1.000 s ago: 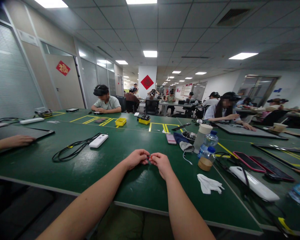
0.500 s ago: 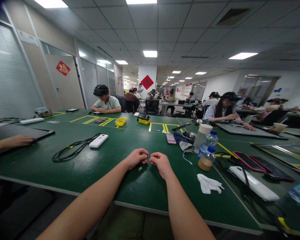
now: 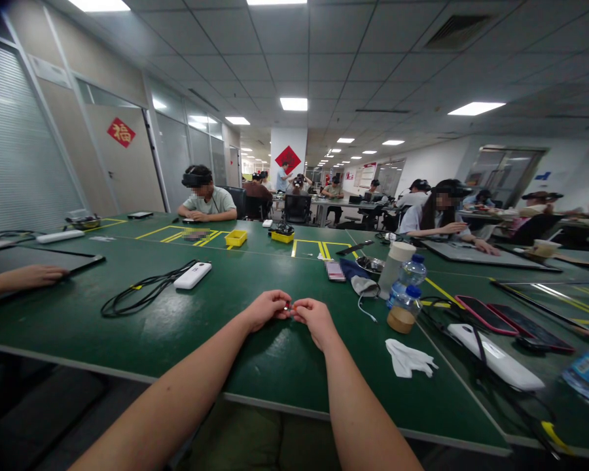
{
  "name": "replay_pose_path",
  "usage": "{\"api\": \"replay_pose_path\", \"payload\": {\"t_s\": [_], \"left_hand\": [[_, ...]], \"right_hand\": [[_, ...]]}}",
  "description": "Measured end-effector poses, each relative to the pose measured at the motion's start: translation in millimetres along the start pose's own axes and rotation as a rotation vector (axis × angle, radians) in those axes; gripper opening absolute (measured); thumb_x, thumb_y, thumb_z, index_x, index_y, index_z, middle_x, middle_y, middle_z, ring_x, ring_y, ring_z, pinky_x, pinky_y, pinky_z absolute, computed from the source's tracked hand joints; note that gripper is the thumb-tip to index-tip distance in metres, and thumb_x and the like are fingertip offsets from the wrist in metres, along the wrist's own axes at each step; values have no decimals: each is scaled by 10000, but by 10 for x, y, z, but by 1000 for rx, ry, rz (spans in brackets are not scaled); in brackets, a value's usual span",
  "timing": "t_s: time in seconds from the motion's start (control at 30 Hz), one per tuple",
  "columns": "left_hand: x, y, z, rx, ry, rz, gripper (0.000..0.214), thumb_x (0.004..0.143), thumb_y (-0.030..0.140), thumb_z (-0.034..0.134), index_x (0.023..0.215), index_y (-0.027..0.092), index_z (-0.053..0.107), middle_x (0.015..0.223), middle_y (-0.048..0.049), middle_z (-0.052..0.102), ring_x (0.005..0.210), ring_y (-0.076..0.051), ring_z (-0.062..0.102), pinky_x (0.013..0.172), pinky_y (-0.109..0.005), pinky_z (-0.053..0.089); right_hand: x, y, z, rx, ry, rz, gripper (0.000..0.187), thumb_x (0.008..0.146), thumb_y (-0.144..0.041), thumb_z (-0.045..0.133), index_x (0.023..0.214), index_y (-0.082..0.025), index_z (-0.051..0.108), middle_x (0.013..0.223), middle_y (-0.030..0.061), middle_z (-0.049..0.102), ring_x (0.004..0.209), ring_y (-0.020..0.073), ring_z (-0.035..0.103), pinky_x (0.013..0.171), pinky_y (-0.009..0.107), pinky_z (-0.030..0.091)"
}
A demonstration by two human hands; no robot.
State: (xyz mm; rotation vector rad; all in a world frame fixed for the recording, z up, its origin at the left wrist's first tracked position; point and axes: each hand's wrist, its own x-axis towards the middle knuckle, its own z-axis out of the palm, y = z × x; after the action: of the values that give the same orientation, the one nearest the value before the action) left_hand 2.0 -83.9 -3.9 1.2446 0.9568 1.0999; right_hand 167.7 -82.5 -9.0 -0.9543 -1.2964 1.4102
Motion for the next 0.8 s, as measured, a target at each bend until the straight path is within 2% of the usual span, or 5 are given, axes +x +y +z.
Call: {"api": "replay_pose_path", "payload": {"t_s": [0.5, 0.8], "left_hand": [[-10, 2, -6, 56, -16, 21, 203, 762, 59, 486, 929, 120, 585, 786, -52, 653, 551, -71, 601, 543, -194, 490], [-12, -33, -40, 52, -60, 106, 210, 726, 95, 599, 932, 123, 573, 772, -26, 621, 548, -62, 581, 549, -187, 478]], "right_hand": [[6, 21, -7, -21, -9, -29, 207, 616, -212, 718, 795, -133, 649, 709, 36, 672, 650, 137, 640, 630, 246, 512], [-8, -4, -2, 13, 11, -9, 174, 629, -206, 702, 779, -136, 646, 738, 53, 679, 690, 156, 653, 679, 275, 527]]}}
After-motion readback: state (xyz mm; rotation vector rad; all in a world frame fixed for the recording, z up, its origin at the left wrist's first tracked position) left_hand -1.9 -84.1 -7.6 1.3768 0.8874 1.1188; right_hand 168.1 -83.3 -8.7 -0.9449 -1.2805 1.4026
